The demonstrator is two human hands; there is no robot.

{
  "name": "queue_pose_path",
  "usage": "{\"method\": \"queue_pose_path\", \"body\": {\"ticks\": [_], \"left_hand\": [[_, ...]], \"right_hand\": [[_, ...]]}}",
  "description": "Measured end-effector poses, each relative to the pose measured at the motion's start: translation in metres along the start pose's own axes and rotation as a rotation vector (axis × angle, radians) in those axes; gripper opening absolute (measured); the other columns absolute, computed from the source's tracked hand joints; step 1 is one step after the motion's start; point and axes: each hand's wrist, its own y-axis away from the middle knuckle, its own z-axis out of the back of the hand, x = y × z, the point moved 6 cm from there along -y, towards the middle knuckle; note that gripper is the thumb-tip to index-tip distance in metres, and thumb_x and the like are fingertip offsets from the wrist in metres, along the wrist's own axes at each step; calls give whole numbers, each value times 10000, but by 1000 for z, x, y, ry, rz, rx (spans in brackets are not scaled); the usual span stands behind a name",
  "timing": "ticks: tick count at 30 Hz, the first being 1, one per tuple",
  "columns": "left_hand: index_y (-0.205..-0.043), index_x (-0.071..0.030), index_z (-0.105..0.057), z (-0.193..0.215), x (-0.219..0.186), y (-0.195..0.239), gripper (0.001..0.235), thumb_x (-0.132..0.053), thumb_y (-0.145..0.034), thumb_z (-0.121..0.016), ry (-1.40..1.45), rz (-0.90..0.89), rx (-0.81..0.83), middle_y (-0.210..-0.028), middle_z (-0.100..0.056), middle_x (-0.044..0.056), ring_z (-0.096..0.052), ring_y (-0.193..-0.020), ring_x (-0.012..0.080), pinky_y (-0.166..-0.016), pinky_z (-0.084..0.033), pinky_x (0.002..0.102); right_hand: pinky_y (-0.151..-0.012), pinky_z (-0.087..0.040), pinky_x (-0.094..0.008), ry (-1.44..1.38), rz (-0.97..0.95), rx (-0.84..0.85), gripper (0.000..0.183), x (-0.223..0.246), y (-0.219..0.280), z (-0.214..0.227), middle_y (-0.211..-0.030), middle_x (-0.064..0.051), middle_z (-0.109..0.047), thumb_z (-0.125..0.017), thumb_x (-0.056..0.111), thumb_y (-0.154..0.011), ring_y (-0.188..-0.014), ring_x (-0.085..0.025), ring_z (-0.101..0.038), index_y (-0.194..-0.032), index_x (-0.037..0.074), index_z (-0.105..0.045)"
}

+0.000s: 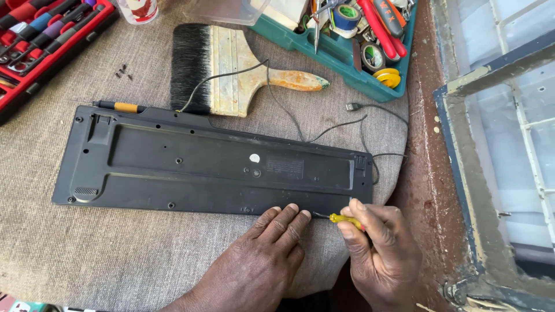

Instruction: A person disassembles a computer keyboard by removing screws from the back panel using a screwdriver.

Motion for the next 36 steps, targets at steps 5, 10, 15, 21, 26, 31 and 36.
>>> {"method": "queue_pose_path", "body": {"ticks": [5, 10, 15, 21, 26, 31, 36], "left_hand": [[-1193, 9, -732, -4, -2, 2, 397, -192, -932, -511, 3, 6, -5, -1579, -533, 293, -447, -1503, 481, -1279, -294, 560], [-1309, 15, -684, 1, 0, -1, 485, -216, -917, -515, -32, 22, 45, -1614, -498, 262, -425, -1520, 445, -1276, -286, 532], [-1241, 12, -713, 2, 0, -2, 448, -214, -904, -524, -23, 4, 36, -1590, -527, 262, -449, -1504, 446, -1262, -308, 537], [-1239, 22, -704, 3, 2, -2, 450, -212, -904, -518, -8, 15, 57, -1620, -500, 261, -423, -1520, 450, -1264, -288, 544], [-1268, 25, -693, -3, 2, 0, 440, -187, -948, -478, 1, 23, 40, -1610, -512, 247, -421, -1528, 433, -1265, -291, 536], [-1223, 8, -714, -1, 2, -2, 414, -198, -921, -520, 12, 25, 47, -1594, -526, 241, -431, -1514, 428, -1249, -303, 534], [-1148, -18, -748, 5, 1, -5, 332, -220, -972, -550, 21, 43, 13, -1556, -566, 214, -480, -1463, 410, -1213, -345, 518]], "right_hand": [[-1061, -674, -362, -94, 22, 143, 419, 11, -3, -5, -1254, -161, -769, -556, 99, -1083, -1144, -249, -793, -1491, 14, -514], [-990, -666, -317, -3, 50, 79, 497, 3, 5, -7, -1271, -154, -609, -728, 218, -1020, -1139, -236, -703, -1479, 111, -567], [-1012, -700, -328, -53, 40, 139, 386, 14, -6, 1, -1260, -160, -715, -601, 81, -1067, -1122, -242, -795, -1452, 61, -581], [-1019, -651, -373, -27, 12, 112, 553, 4, -7, 0, -1376, -189, -544, -651, 381, -1015, -1166, -271, -706, -1460, 68, -552], [-967, -678, -282, -41, -4, 82, 322, 15, -11, 8, -1176, -126, -740, -662, 113, -1031, -1034, -188, -801, -1347, 53, -666], [-1039, -667, -348, -170, -72, 104, 359, 21, -15, -1, -1264, -155, -731, -533, 135, -1075, -1128, -244, -794, -1409, 5, -553], [-805, -564, -235, -7, 2, -7, 337, 6, -4, 7, -1130, -114, -590, -740, 185, -1005, -944, -160, -619, -1328, 95, -708]]}}
